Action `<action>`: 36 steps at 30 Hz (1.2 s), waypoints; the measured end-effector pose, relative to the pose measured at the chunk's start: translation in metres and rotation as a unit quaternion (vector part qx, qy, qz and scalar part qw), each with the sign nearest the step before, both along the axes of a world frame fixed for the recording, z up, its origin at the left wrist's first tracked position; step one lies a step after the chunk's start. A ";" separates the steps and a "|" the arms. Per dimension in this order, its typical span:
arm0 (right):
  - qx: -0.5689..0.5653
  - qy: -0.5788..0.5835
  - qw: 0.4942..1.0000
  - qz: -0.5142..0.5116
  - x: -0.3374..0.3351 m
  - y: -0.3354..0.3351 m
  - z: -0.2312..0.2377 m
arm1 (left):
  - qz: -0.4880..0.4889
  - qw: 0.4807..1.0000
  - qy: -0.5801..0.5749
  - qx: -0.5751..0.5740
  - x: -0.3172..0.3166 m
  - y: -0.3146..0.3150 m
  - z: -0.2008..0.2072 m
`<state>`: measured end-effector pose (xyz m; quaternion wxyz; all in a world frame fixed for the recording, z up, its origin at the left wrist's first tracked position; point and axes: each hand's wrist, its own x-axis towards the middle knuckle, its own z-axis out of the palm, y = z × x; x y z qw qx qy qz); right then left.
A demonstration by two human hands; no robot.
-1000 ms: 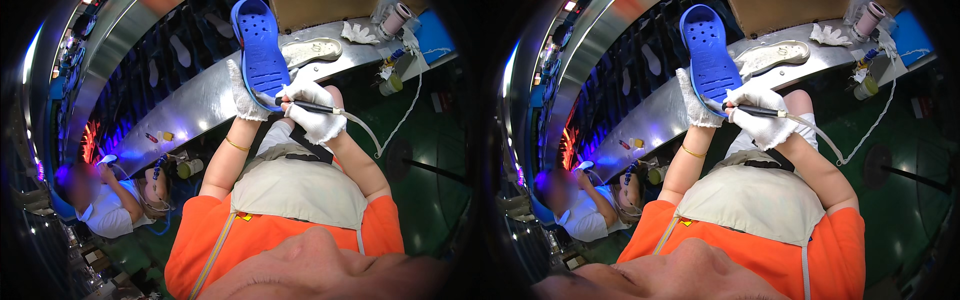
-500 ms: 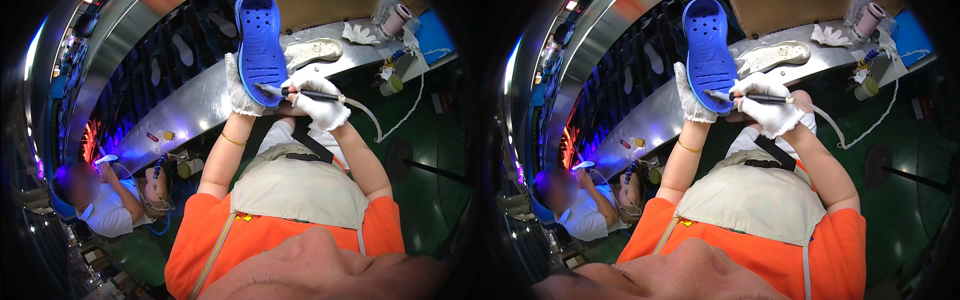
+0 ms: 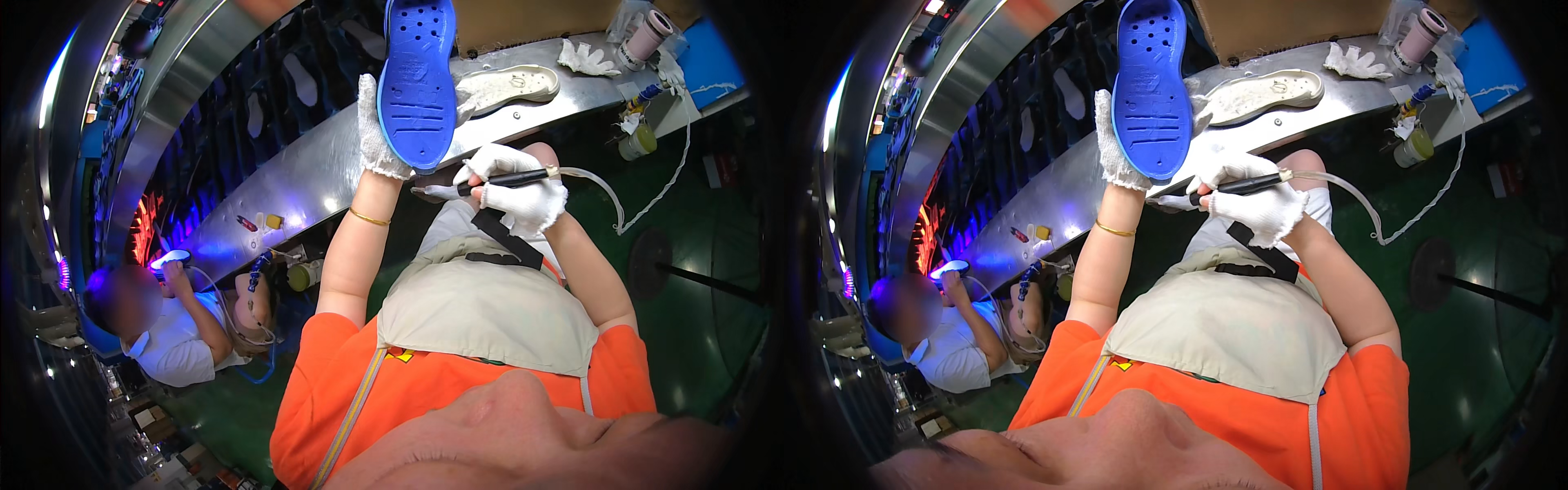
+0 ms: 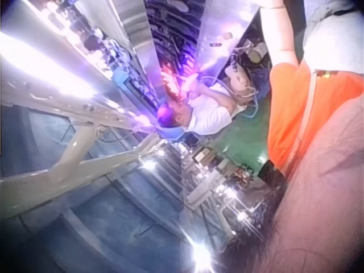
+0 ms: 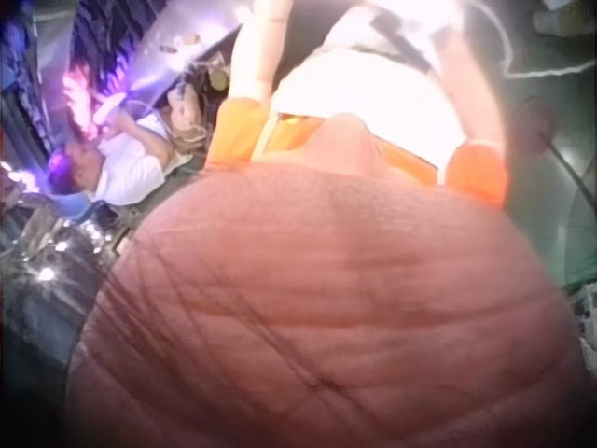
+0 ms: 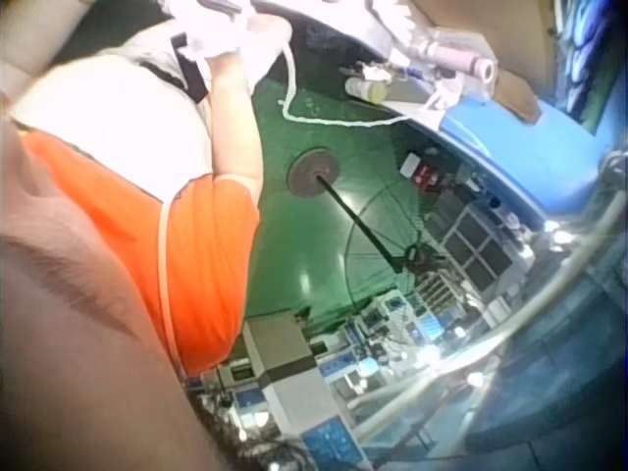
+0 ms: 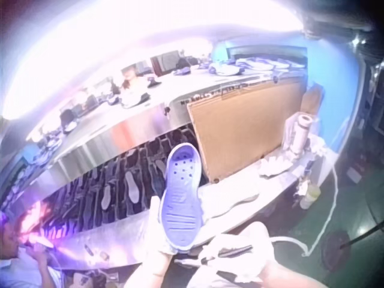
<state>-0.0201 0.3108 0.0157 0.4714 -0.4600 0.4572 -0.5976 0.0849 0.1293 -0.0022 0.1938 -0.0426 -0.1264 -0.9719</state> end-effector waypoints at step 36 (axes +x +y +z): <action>-0.035 0.384 0.919 0.076 -0.047 -0.037 0.033 | -0.094 0.926 -0.294 -0.218 -0.011 -0.015 0.009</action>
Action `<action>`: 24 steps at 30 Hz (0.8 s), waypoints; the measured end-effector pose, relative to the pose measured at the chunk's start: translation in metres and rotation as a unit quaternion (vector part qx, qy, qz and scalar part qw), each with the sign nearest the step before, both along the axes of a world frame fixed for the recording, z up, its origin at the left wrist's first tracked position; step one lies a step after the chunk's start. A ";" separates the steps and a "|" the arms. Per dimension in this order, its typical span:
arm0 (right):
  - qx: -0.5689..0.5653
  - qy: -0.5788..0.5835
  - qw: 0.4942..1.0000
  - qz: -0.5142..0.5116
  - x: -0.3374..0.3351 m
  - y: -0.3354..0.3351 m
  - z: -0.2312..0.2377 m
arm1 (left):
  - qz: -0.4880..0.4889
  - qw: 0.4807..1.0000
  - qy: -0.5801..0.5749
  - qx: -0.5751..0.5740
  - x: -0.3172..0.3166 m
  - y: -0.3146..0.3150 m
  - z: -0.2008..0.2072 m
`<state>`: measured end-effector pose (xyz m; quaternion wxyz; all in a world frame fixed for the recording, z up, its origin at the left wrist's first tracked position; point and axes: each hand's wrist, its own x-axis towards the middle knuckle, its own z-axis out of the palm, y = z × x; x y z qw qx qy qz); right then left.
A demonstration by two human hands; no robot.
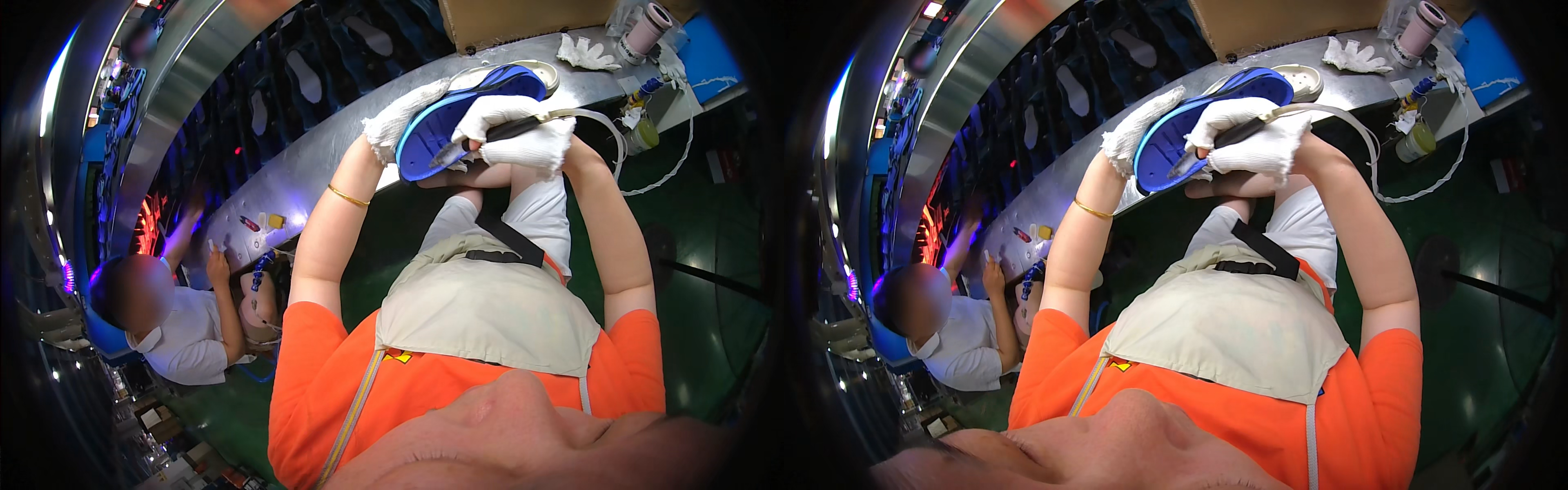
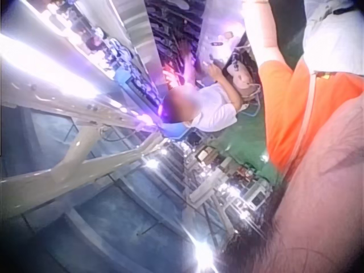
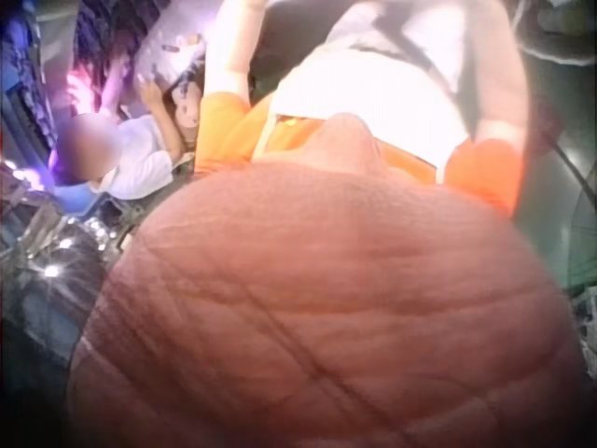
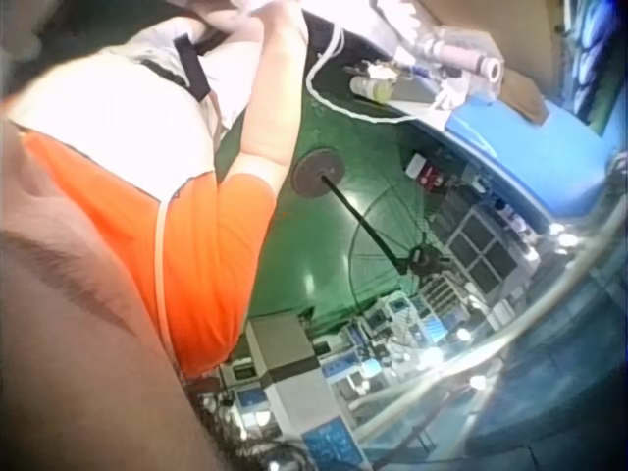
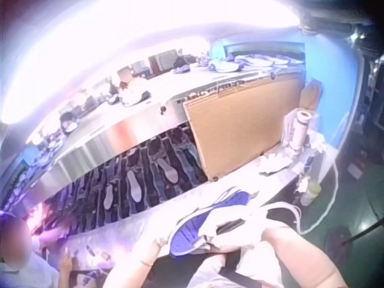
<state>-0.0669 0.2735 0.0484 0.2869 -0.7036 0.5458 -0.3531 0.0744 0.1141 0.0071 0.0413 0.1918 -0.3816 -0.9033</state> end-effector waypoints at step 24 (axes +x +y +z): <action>-0.011 -0.294 0.941 -0.167 0.034 0.009 -0.006 | 0.202 0.949 0.206 0.123 0.008 0.036 -0.027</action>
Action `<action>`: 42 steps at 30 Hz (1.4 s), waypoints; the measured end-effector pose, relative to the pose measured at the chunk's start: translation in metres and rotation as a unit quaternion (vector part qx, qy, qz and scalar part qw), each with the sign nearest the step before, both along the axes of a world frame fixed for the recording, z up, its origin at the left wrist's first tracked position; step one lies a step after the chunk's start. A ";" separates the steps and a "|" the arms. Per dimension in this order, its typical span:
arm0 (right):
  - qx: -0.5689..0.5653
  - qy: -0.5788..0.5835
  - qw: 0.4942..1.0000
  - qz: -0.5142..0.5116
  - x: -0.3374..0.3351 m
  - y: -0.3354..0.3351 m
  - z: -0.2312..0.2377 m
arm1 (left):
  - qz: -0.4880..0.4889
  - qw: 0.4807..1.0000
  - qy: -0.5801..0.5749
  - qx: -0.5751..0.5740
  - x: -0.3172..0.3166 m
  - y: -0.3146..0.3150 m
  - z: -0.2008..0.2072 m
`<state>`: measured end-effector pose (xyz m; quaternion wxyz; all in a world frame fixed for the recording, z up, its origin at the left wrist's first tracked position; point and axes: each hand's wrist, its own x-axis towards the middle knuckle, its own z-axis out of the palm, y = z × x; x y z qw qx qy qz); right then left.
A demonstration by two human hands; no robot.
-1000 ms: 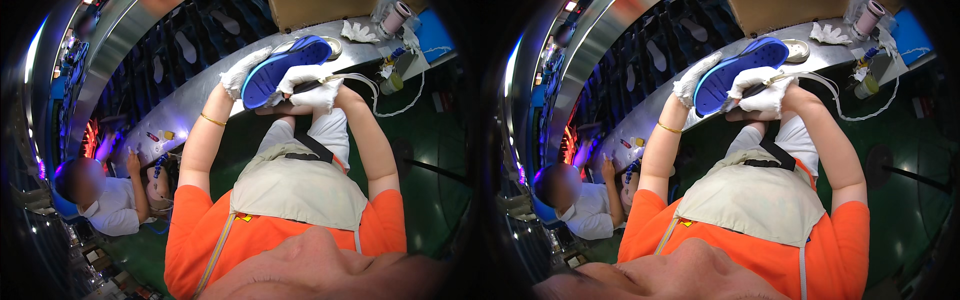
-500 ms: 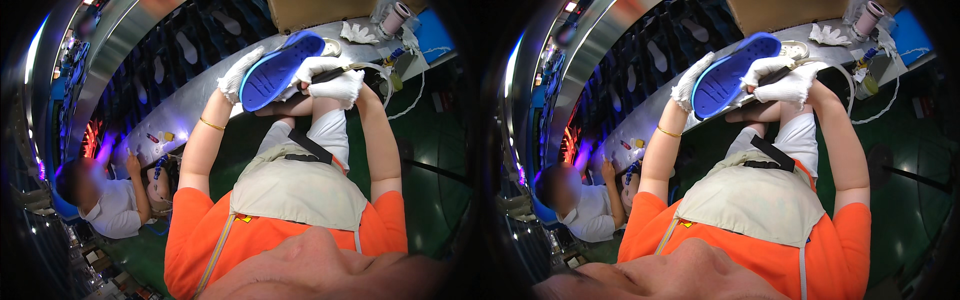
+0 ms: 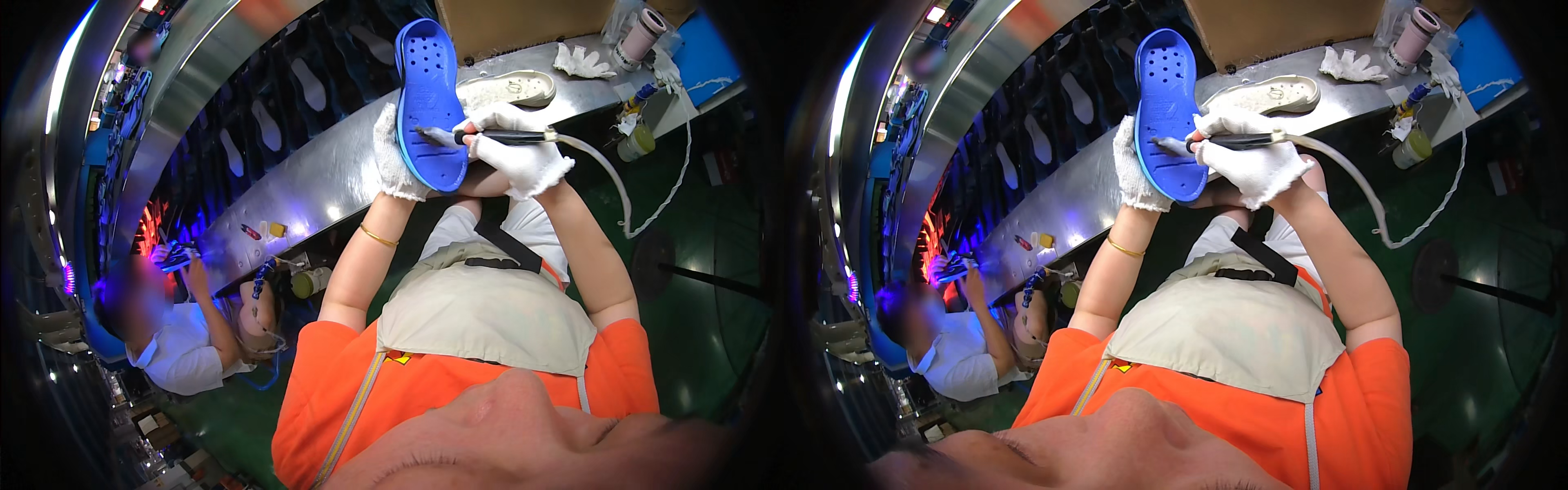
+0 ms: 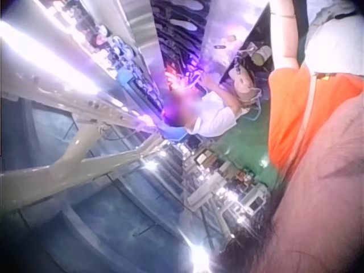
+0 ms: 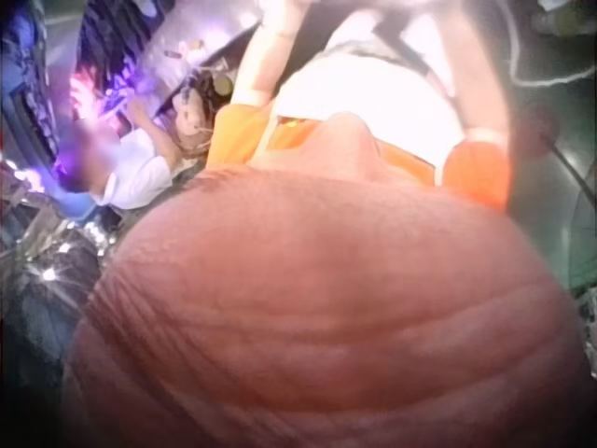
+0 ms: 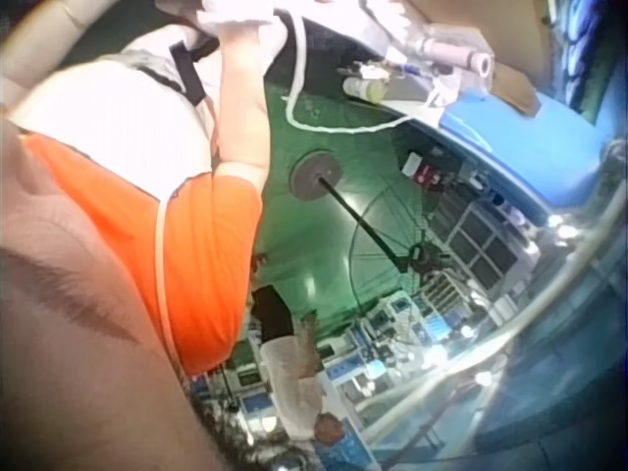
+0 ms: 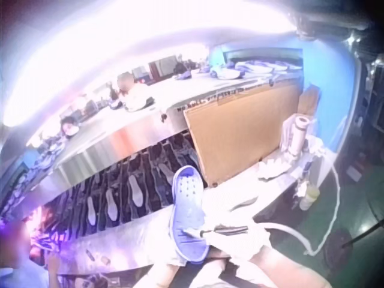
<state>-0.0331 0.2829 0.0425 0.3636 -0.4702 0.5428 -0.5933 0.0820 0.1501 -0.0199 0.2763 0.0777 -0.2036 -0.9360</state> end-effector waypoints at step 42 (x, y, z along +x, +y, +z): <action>-0.184 0.346 0.916 -0.087 -0.006 -0.013 -0.007 | -0.102 0.981 0.146 0.075 0.019 0.017 -0.012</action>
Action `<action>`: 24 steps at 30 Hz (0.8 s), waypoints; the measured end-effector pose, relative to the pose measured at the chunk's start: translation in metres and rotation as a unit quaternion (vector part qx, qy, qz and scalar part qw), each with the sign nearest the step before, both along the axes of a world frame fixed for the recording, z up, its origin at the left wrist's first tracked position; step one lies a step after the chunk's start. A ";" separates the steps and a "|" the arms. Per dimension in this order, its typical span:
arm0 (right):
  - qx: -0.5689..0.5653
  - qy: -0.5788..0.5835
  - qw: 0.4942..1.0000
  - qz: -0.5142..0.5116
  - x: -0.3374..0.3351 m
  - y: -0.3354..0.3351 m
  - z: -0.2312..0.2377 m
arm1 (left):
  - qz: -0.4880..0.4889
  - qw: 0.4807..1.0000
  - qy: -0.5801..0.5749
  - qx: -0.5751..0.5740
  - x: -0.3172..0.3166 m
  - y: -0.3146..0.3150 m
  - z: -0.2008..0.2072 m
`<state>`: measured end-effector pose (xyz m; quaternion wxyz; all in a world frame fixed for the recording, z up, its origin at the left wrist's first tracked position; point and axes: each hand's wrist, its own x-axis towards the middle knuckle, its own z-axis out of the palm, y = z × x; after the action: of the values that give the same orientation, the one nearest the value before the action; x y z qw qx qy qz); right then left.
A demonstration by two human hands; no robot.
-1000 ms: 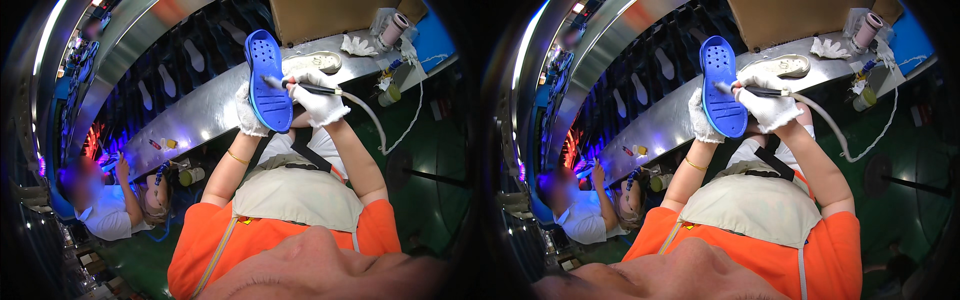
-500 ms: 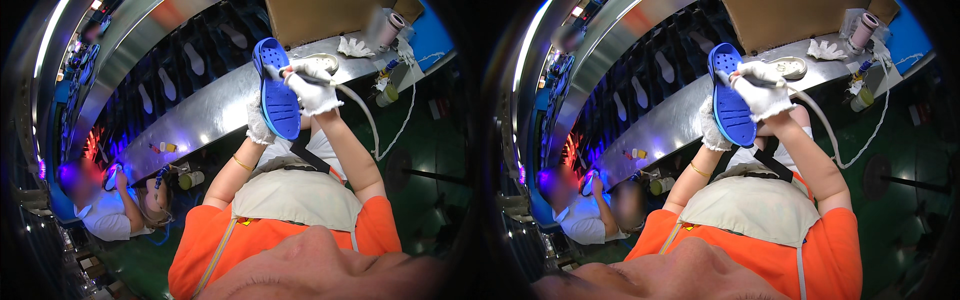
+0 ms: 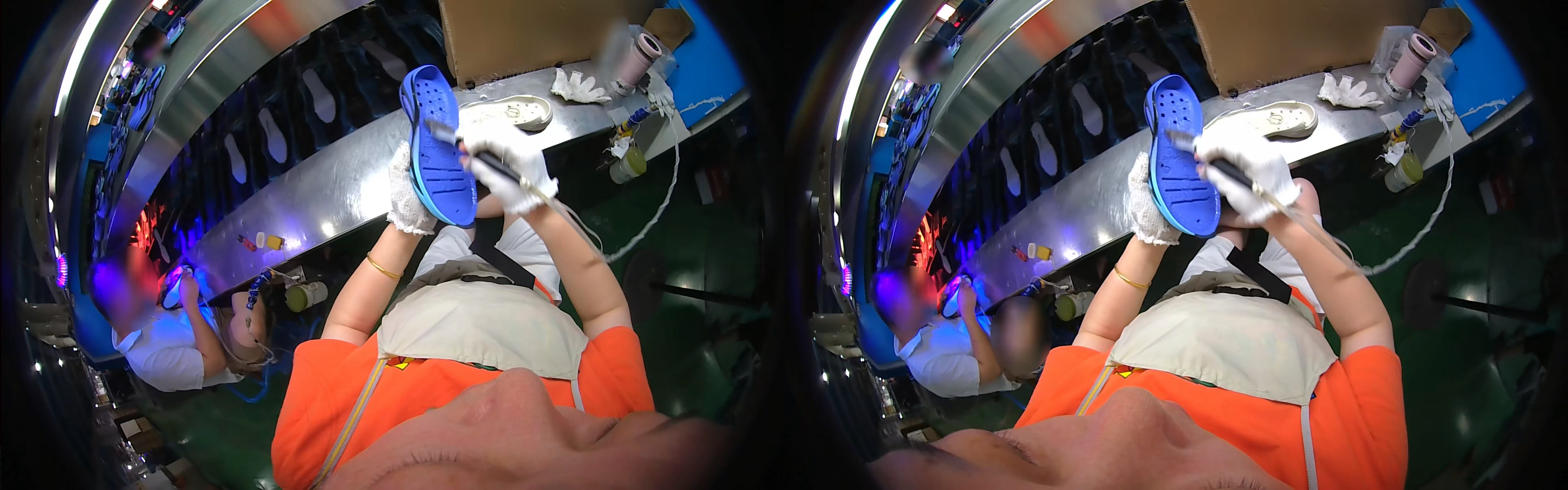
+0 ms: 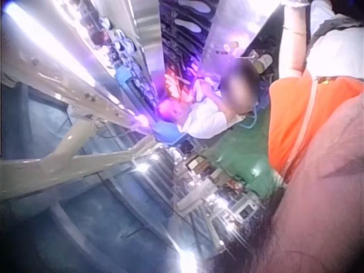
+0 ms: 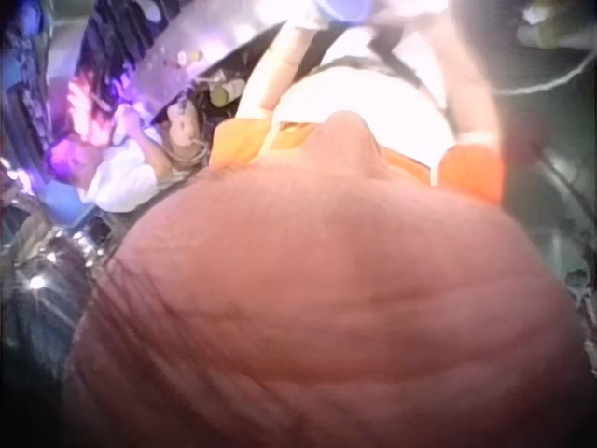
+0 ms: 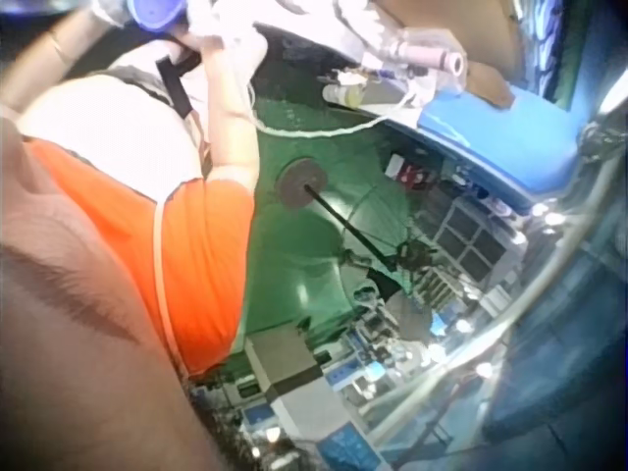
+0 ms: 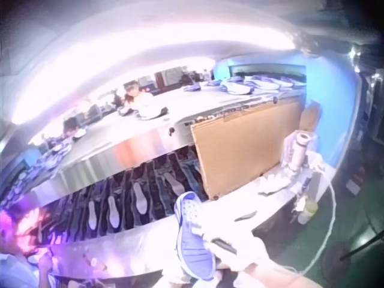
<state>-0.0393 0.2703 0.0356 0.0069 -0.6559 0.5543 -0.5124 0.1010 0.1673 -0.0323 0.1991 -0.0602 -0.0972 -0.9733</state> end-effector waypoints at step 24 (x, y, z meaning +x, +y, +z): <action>-0.063 -0.012 0.998 -0.014 -0.020 0.025 0.054 | 0.202 0.918 -0.024 -0.340 0.030 -0.145 0.187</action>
<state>-0.0595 0.2952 0.0893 -0.0348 -0.6412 0.5300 -0.5539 0.1307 0.0224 0.1545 0.3567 -0.0802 -0.4370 -0.8218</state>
